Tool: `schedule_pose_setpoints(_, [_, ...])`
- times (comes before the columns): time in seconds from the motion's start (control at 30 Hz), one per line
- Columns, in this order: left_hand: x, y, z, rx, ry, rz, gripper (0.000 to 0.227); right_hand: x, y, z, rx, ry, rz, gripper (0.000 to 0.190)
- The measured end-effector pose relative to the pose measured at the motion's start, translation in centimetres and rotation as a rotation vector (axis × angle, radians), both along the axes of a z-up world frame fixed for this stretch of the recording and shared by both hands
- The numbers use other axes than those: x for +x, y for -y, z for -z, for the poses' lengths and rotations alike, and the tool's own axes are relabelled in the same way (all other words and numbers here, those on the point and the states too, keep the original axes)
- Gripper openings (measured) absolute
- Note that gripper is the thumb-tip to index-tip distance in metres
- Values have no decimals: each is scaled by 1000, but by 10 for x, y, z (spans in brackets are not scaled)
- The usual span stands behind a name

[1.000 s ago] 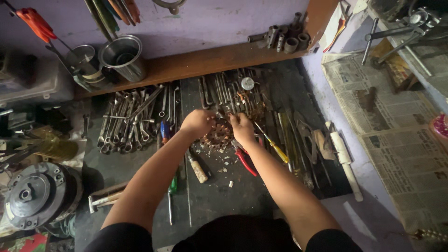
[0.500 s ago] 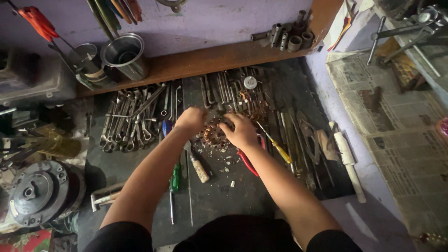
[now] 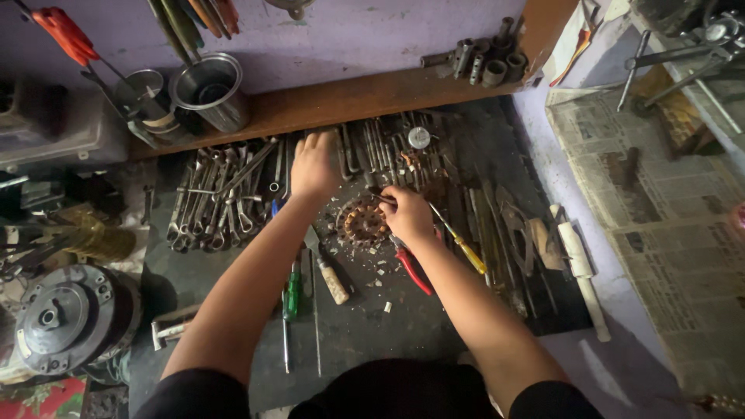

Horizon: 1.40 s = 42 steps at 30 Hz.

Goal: The person uses a screwdriver to pry and remove copper wiring and insulation from the internal core of a motor component over a workbench. The person pulls the wire pieces away and clears debris from the metal housing.

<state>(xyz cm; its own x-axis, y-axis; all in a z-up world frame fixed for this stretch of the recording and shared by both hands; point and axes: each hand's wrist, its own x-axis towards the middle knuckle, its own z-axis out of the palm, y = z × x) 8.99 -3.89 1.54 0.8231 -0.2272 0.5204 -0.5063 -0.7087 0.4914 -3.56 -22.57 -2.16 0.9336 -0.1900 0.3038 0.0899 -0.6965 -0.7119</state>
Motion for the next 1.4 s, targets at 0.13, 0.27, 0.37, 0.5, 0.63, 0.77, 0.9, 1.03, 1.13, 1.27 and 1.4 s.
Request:
schedule_pose_setpoints(0.13, [-13,-5,-4,357,-680,117,47,4,2,0,-10,-4,-3,20])
schedule_pose_setpoints(0.27, [-36,-8,32,438,-858,296,54,5,6,6,-136,158,-44,28])
schedule_pose_setpoints(0.37, [-51,-14,60,247,-748,255,50,5,5,13,-181,159,-60,26])
schedule_pose_setpoints(0.5, [-53,-12,72,171,-679,252,41,16,-7,23,84,-235,-55,34])
schedule_pose_setpoints(0.63, [-51,-5,76,276,-726,174,40,28,-29,30,-210,254,-145,34])
schedule_pose_setpoints(0.77, [-47,0,88,273,-668,201,42,26,-34,23,-295,463,-288,34])
schedule_pose_setpoints(0.9, [-47,1,98,238,-683,134,42,19,-8,41,32,-213,9,33])
schedule_pose_setpoints(1.03, [-49,5,110,271,-686,126,41,27,7,83,73,46,18,30])
schedule_pose_setpoints(1.13, [-45,2,104,282,-703,117,46,27,0,77,31,68,-76,31])
schedule_pose_setpoints(1.27, [-51,-2,95,277,-719,113,49,14,-10,42,-64,107,-158,33])
schedule_pose_setpoints(1.4, [-40,-1,128,315,-686,143,58,11,-32,12,-155,310,-311,41])
